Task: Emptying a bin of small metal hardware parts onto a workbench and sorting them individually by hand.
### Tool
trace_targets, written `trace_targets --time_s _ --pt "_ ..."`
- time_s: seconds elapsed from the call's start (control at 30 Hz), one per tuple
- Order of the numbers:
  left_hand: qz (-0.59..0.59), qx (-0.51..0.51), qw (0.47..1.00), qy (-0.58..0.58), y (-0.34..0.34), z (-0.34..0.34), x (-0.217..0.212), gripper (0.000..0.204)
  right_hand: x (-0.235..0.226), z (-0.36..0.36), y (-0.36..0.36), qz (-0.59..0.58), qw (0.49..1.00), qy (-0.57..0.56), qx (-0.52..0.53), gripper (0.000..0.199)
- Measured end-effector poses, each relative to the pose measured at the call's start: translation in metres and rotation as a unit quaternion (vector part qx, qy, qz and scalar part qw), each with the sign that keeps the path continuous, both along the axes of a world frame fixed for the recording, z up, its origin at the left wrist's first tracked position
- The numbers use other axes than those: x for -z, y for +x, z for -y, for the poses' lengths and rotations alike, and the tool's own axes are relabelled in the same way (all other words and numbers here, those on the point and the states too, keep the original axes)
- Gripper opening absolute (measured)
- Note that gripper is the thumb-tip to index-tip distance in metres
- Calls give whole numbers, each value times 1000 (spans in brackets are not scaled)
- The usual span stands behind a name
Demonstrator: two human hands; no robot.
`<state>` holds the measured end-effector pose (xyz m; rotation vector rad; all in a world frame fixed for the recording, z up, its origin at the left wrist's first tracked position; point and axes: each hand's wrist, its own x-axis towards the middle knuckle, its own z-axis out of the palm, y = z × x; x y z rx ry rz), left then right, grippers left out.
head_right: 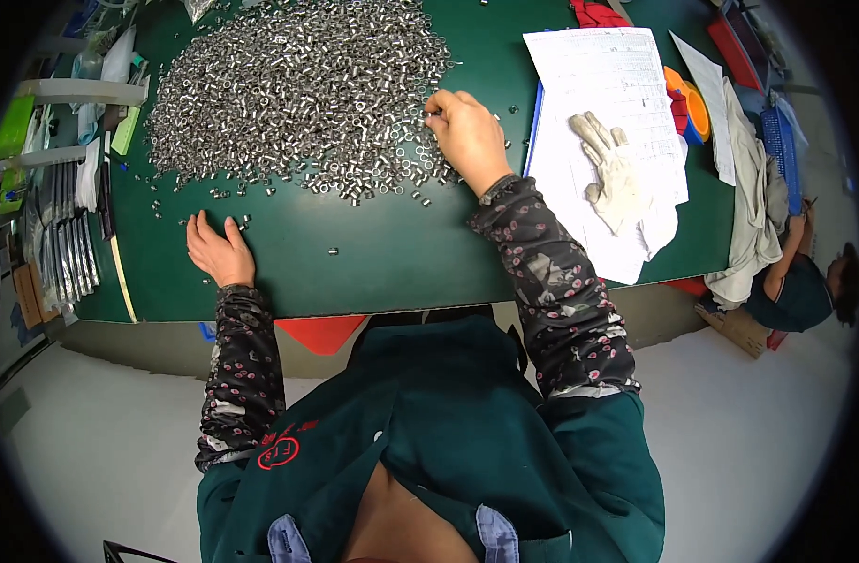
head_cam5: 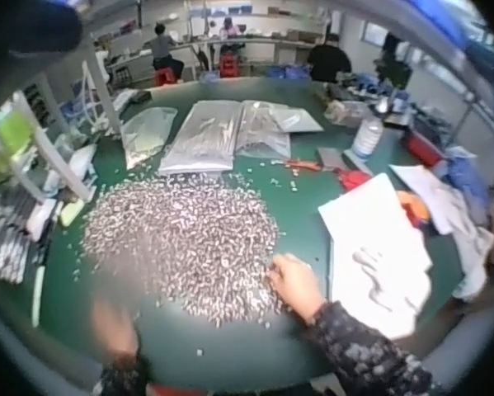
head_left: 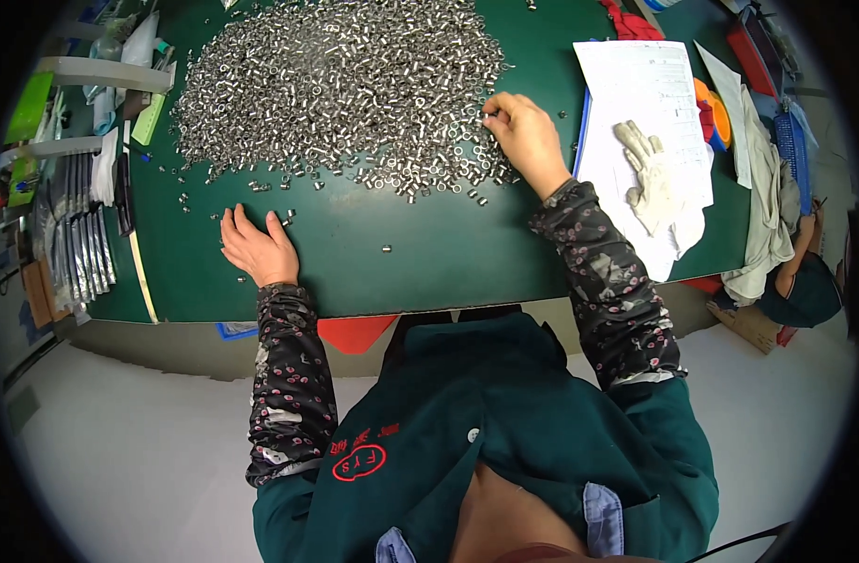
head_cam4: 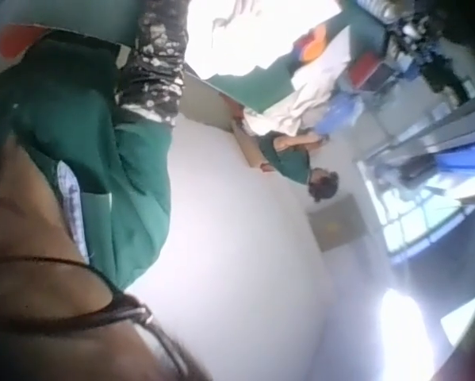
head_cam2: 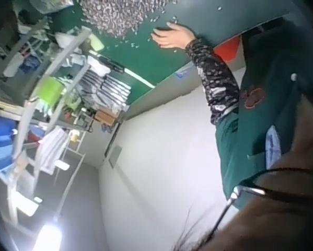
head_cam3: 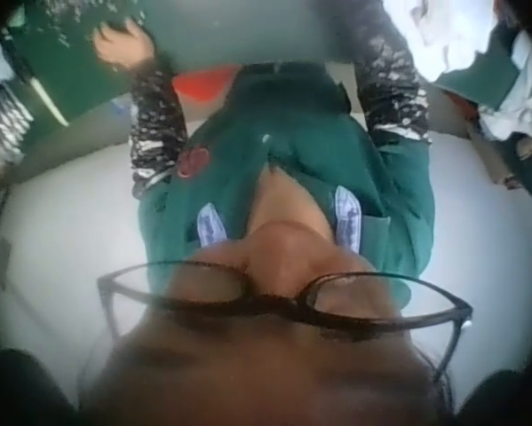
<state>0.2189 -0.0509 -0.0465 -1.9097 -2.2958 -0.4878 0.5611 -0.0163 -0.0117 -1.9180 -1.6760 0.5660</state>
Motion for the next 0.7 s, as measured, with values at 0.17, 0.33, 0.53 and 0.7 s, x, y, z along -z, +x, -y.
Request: trace_targets --time_s 0.17,0.33,0.53,0.7 --pt "11 -2 1000 -11 -2 1 -1 46 -1 -11 24 -122 990 -18 72 9" --pt "-26 -9 1000 -9 0 0 -1 44 -8 -4 27 -28 997 -41 55 16" --pt "-16 -10 1000 -24 -1 -1 1 44 -15 -8 -6 131 989 32 -53 9" --pt "-2 -14 1000 -25 -1 0 1 45 -17 -18 2 160 984 -39 -66 9"
